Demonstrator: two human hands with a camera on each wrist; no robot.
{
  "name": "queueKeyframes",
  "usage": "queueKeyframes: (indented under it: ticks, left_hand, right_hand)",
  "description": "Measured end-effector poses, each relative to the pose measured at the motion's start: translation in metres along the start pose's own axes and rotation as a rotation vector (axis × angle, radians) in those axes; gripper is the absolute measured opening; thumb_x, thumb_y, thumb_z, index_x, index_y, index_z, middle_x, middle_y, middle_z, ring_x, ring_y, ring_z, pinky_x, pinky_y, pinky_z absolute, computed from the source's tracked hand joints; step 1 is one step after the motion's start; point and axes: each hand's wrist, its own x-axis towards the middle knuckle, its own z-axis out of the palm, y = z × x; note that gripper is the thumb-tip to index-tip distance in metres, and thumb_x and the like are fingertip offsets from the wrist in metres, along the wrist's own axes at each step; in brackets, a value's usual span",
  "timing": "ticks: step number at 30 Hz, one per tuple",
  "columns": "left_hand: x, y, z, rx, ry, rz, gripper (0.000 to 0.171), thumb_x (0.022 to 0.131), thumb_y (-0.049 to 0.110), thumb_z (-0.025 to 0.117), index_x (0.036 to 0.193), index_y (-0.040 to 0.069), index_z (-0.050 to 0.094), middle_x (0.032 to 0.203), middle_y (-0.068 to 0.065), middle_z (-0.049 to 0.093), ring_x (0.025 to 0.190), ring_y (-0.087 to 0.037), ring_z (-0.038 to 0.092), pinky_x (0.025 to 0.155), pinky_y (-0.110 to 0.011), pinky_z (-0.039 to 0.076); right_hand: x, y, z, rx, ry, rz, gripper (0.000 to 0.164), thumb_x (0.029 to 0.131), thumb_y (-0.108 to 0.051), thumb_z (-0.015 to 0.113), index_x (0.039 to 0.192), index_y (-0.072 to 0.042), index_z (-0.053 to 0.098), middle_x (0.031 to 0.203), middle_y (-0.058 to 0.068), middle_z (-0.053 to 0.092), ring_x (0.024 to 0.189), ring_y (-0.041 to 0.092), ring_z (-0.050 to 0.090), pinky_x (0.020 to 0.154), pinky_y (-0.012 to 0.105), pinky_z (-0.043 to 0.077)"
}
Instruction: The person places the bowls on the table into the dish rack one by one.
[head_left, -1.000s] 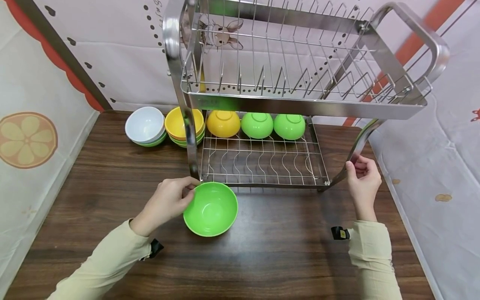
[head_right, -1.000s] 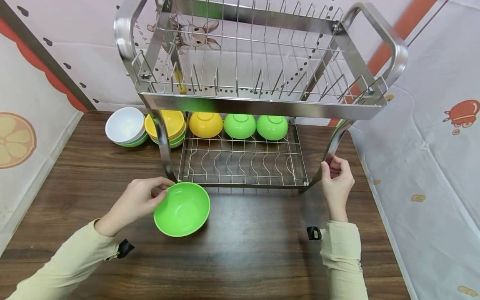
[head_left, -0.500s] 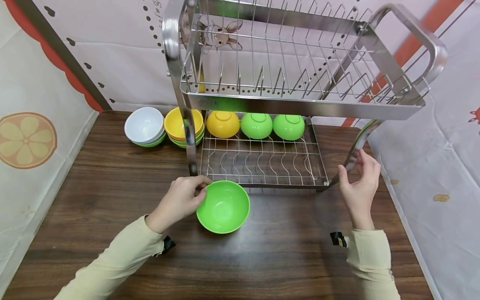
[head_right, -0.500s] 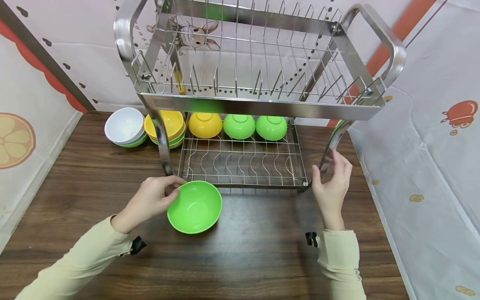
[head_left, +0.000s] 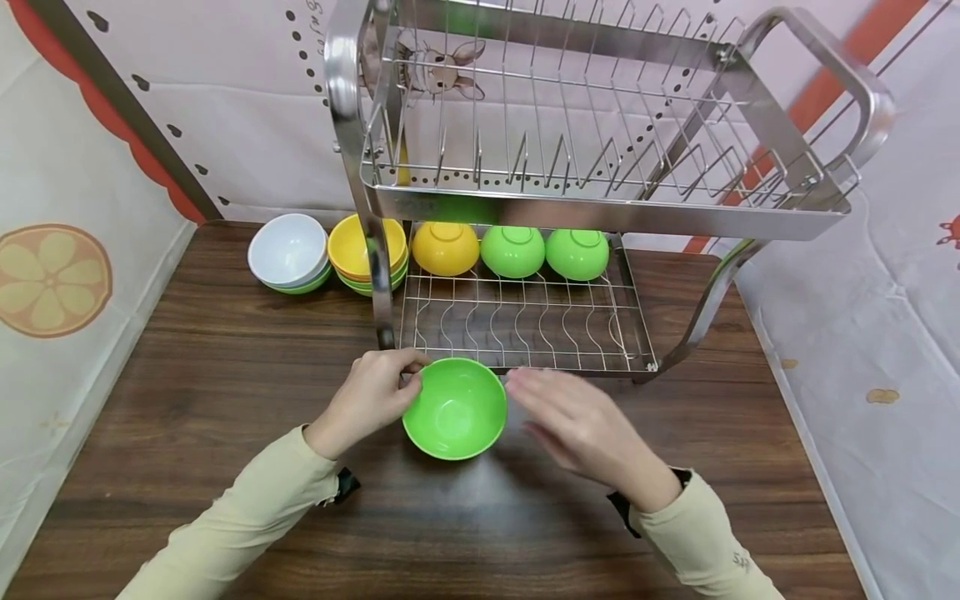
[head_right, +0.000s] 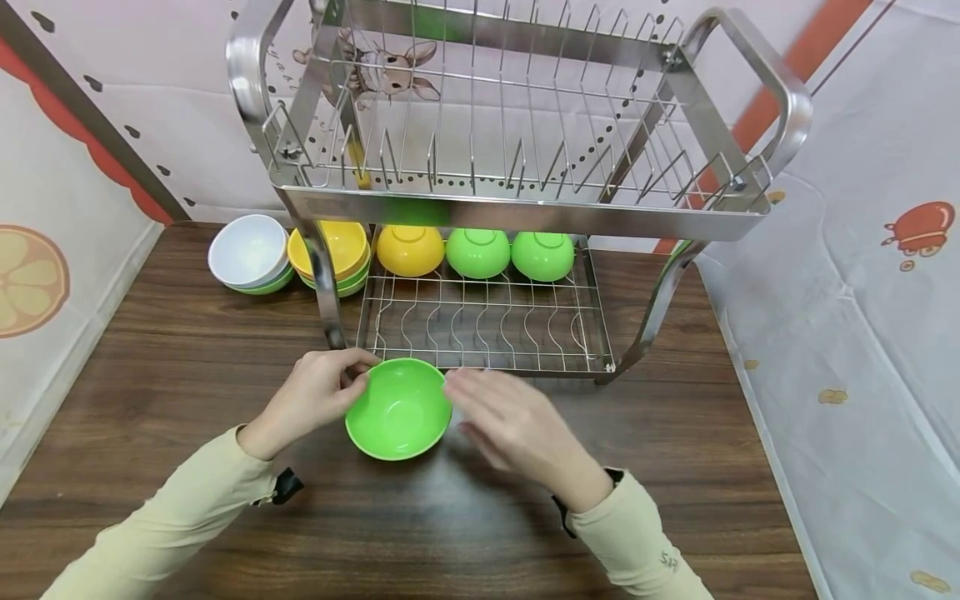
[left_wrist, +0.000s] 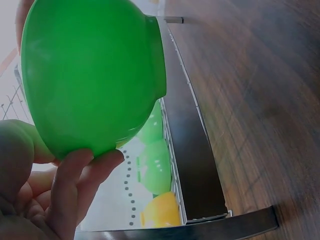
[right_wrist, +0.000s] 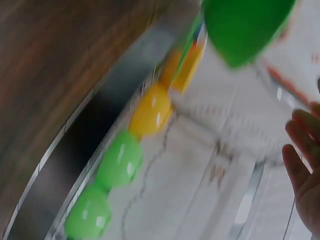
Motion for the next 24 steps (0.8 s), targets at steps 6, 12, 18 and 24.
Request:
queueKeyframes:
  ticks: [6,12,18,24]
  left_hand:
    - [0.001,0.000,-0.001,0.000,-0.003,-0.008,0.018,0.077,0.002,0.057,0.090,0.006,0.069,0.073,0.000,0.066,0.059,-0.004,0.054,0.053,-0.024,0.045]
    - [0.002,0.000,0.000,0.001,-0.010,-0.003,0.018,0.078,0.003,0.057,0.091,0.006,0.069,0.075,0.000,0.067,0.063,-0.007,0.058,0.055,-0.027,0.047]
    - [0.002,0.002,-0.001,-0.009,-0.012,-0.002,0.019,0.078,0.003,0.057,0.092,0.007,0.069,0.077,0.000,0.068,0.069,-0.010,0.063,0.058,-0.029,0.049]
    - [0.002,0.003,-0.001,-0.007,-0.018,-0.010,0.018,0.077,0.003,0.058,0.091,0.007,0.069,0.077,-0.001,0.068,0.068,-0.010,0.063,0.057,-0.029,0.049]
  right_hand:
    - [0.004,-0.015,0.021,0.010,-0.145,-0.148,0.028,0.095,-0.014,0.042,0.109,-0.003,0.064,0.107,0.008,0.065,0.102,0.021,0.059,0.092,0.034,0.043]
    - [0.005,-0.019,0.030,0.021,-0.186,-0.177,0.020,0.090,-0.013,0.050,0.101,-0.010,0.067,0.095,-0.001,0.067,0.092,0.015,0.060,0.088,0.028,0.045]
    - [0.004,-0.021,0.033,0.019,-0.212,-0.180,0.017,0.087,-0.011,0.053,0.098,-0.011,0.066,0.084,-0.005,0.064,0.084,0.011,0.058,0.082,0.023,0.046]
    - [0.003,-0.022,0.035,0.025,-0.223,-0.172,0.015,0.086,-0.007,0.051,0.090,-0.012,0.065,0.077,-0.007,0.060,0.074,0.008,0.056,0.072,0.020,0.046]
